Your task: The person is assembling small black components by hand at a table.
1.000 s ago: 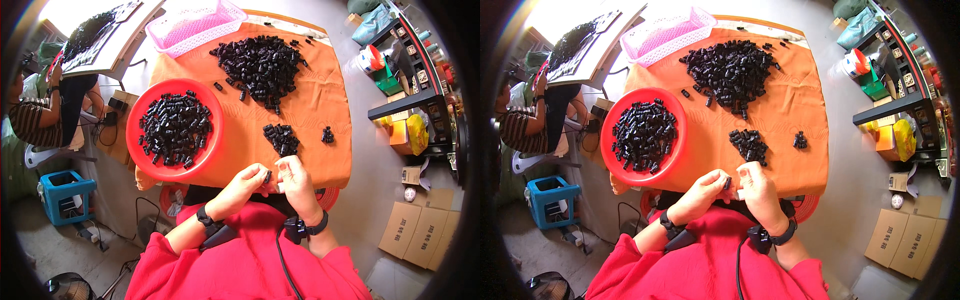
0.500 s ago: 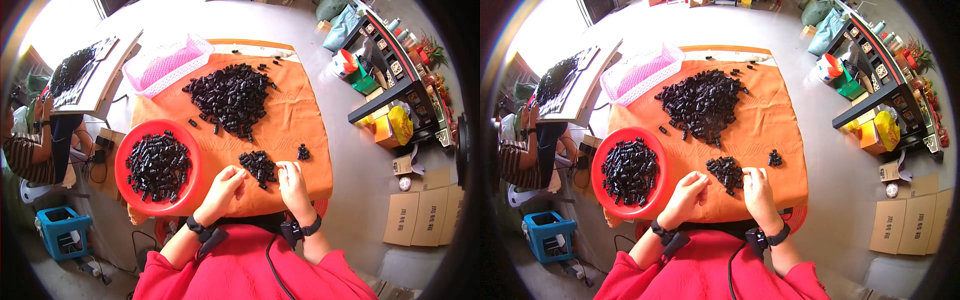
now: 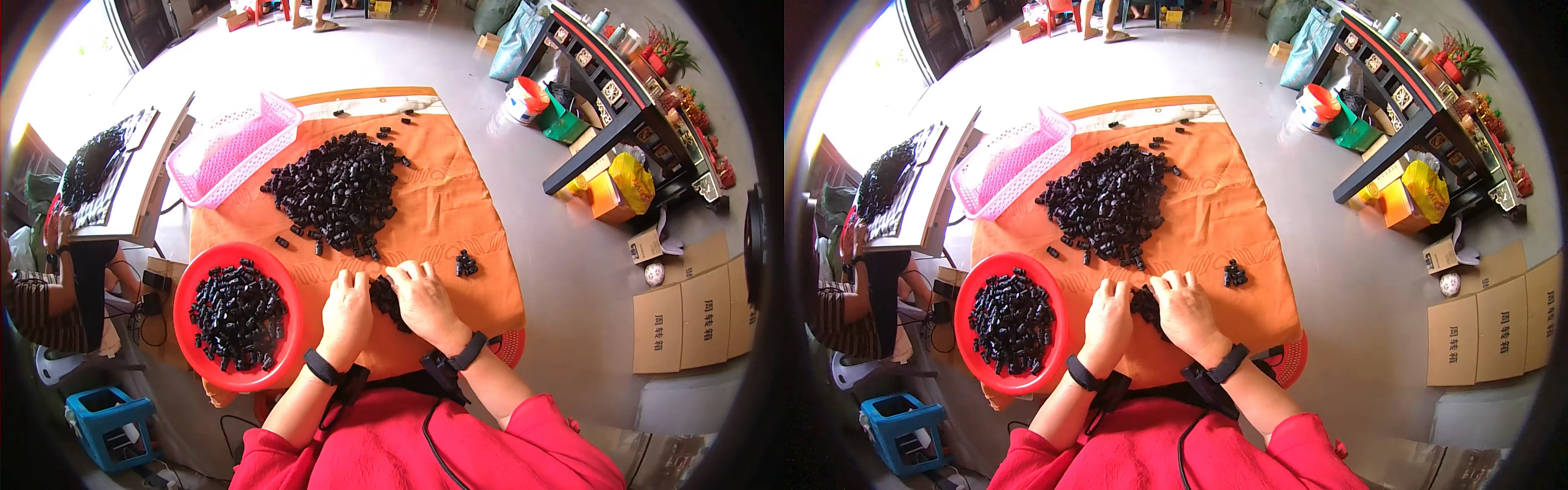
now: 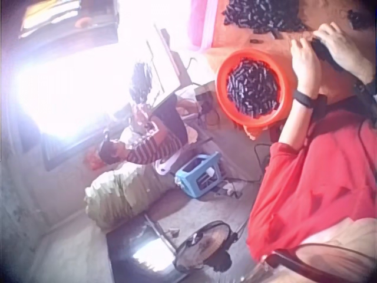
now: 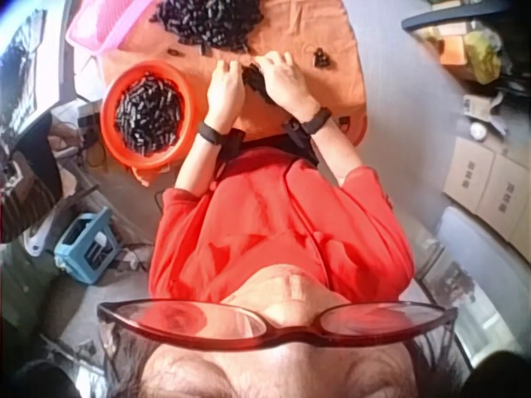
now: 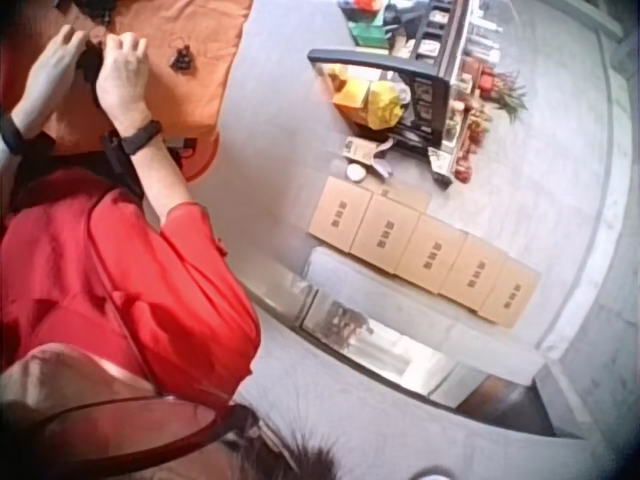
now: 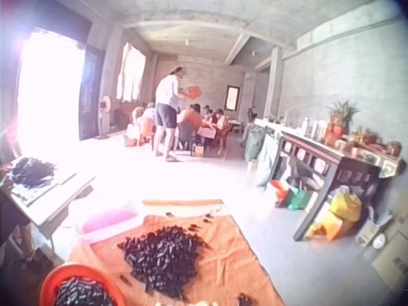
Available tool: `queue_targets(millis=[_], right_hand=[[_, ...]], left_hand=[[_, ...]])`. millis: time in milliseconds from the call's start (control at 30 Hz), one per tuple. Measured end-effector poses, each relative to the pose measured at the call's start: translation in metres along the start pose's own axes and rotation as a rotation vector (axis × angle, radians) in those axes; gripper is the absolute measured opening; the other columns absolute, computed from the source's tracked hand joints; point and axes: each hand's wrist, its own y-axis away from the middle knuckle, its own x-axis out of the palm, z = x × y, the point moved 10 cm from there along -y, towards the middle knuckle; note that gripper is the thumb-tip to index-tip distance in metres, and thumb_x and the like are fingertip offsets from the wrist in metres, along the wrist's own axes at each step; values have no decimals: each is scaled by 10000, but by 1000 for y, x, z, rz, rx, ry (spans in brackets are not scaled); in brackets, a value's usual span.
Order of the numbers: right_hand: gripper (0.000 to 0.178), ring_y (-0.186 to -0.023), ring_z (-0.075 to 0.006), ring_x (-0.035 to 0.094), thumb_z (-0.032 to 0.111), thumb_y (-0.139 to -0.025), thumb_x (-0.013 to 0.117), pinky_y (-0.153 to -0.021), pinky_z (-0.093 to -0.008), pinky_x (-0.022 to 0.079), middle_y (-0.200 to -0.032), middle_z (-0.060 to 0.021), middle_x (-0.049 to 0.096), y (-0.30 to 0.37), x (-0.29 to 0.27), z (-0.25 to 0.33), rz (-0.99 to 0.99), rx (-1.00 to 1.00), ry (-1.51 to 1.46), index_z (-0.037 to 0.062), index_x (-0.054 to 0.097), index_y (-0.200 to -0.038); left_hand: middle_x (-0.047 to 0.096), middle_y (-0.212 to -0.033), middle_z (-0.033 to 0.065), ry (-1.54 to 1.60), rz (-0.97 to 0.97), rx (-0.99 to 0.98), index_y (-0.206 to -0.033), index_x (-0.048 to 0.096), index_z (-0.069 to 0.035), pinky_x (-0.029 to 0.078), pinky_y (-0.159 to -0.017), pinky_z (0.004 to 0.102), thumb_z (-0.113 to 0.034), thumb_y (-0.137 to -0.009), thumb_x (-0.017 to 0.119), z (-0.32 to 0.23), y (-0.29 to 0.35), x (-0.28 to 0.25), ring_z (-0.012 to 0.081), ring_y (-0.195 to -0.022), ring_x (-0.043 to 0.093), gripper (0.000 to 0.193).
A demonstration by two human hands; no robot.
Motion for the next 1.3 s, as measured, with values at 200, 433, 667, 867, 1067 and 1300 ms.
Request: queue_targets(millis=[200,433,667,867,1067,1300], right_hand=[[194,-944,-322,551,123,-940,527,-863,-397,459,-1037,-106,619,-1,7,18,27,-63,14,79,642,-1091],[284,-1081,-289,563,147,-942,568,-921,-427,453,-1229,-63,628,4,7,29,110,-123,-62,99,643,-1211],[283,-1019,-305,627,82,-982,557,-885,-404,475,-1103,-143,661,14,-43,-3,-113,51,-270,30,591,-1258],[265,-762,-218,645,88,-1023,525,-710,-338,531,-909,-123,655,41,-41,-24,-83,249,-459,13,559,-1275],[266,-713,-204,629,99,-1026,524,-681,-333,529,-869,-116,645,54,-37,-29,-83,259,-451,23,551,-1279],[270,-732,-271,649,94,-1017,517,-689,-367,533,-878,-142,656,57,-33,-27,-23,329,-438,24,547,-1276]], left_hand=[[538,-1041,180,47,27,-28,-1053,534,-24,549,-798,389,4,-811,579,6,15,-6,343,-993,587,248],[544,-1038,190,67,49,-68,-1096,553,-31,525,-820,429,-32,-874,560,12,39,-16,372,-975,576,222],[579,-983,188,162,-79,-144,-1096,571,-37,529,-727,459,-69,-931,570,23,52,-34,395,-886,615,168],[574,-958,168,106,-49,-125,-1086,563,-50,532,-713,433,-135,-925,617,18,46,-21,368,-858,619,190],[549,-952,171,72,-30,-119,-1011,537,-28,524,-725,430,-156,-921,635,18,48,-13,364,-853,603,185],[542,-993,202,211,-81,-238,-1004,536,-4,515,-737,451,-122,-941,609,25,54,-26,385,-871,586,152]])
